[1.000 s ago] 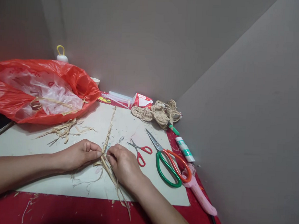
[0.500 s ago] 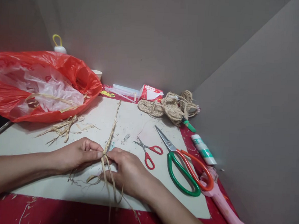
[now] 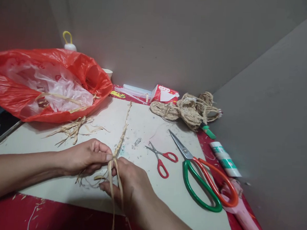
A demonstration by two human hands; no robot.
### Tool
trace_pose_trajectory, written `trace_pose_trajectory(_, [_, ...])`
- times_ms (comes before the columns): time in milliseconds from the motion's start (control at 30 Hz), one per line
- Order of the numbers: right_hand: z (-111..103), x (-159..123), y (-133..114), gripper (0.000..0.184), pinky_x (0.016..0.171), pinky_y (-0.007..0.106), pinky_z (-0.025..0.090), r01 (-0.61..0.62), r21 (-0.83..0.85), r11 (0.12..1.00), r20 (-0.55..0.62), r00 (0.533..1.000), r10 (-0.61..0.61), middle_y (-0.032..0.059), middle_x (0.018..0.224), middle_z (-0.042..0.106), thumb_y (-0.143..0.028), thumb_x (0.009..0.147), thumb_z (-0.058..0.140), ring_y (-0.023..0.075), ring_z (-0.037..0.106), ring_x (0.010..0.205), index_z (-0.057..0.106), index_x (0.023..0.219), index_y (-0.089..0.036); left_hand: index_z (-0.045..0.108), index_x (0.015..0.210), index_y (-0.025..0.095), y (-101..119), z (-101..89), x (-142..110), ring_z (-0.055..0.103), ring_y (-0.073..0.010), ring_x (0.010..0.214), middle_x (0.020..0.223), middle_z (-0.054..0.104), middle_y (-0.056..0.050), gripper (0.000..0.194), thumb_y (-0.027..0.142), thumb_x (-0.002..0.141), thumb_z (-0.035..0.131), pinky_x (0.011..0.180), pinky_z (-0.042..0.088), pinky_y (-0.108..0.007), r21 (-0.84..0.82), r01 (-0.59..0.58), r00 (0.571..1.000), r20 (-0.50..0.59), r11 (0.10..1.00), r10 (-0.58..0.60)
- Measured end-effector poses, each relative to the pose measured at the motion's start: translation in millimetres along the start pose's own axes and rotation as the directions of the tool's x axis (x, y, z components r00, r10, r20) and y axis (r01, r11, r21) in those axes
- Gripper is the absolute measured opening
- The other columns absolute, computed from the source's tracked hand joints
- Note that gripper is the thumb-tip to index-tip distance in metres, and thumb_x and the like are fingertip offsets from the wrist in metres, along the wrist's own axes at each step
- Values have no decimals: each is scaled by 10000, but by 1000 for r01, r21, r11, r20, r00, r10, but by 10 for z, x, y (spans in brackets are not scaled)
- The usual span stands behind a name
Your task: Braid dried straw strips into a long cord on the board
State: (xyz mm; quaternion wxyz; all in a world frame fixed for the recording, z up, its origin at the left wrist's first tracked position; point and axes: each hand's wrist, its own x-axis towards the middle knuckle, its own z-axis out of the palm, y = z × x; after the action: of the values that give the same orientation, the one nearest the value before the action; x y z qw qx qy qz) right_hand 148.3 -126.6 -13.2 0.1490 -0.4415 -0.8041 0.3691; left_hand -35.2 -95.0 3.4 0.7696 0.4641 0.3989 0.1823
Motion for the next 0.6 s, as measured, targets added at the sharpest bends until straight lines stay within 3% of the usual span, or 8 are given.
trace_pose_trajectory(100, [138, -21, 54, 15, 668, 266, 431, -15, -62, 998, -100, 995, 9, 22, 798, 594, -219, 786, 594, 172, 562, 728, 591, 801, -222, 557, 675, 149, -42, -16, 18, 228, -42, 290, 343, 323, 97, 306, 439, 764, 603, 325, 152, -201, -35, -2, 1000, -2, 999, 2])
trace_pose_trajectory(233, [101, -86, 113, 199, 624, 245, 440, 10, 29, 1000, -161, 987, -5, 34, 767, 576, -212, 866, 452, 151, 562, 688, 598, 731, -211, 526, 682, 159, -92, -26, 36, 220, -35, 291, 360, 326, 106, 295, 431, 758, 611, 324, 138, -195, -31, -11, 1000, -18, 999, 10])
trace_pose_trajectory(333, [-60, -151, 132, 178, 585, 247, 451, -115, 173, 978, -267, 950, 159, 36, 701, 606, -293, 854, 500, 156, 566, 636, 610, 753, -197, 510, 643, 154, -94, -13, 34, 193, -25, 306, 365, 313, 105, 314, 430, 758, 607, 341, 105, -196, 3, -32, 999, -36, 999, 32])
trace_pose_trajectory(433, [-214, -194, 84, 201, 478, 232, 432, -249, 407, 879, -314, 865, 391, 22, 612, 621, -371, 796, 581, 138, 540, 504, 630, 805, -176, 507, 615, 150, -85, 5, 31, 180, -23, 333, 378, 314, 104, 317, 418, 751, 608, 364, 113, -192, 22, -45, 998, -41, 999, 46])
trace_pose_trajectory(500, [-270, -208, 18, 246, 449, 226, 431, -250, 482, 840, -313, 846, 432, 31, 613, 640, -397, 768, 614, 128, 533, 463, 661, 808, -159, 516, 621, 150, -93, 11, 36, 189, -31, 357, 394, 321, 100, 305, 411, 753, 600, 376, 128, -194, 36, -49, 997, -49, 998, 51])
trace_pose_trajectory(600, [-270, -216, -80, 238, 435, 215, 430, -218, 404, 888, -340, 866, 367, 22, 559, 629, -388, 777, 621, 127, 527, 449, 704, 756, -166, 544, 645, 137, -131, 11, 55, 244, -45, 420, 461, 367, 75, 297, 407, 764, 579, 413, 172, -192, 76, -69, 995, -72, 995, 75])
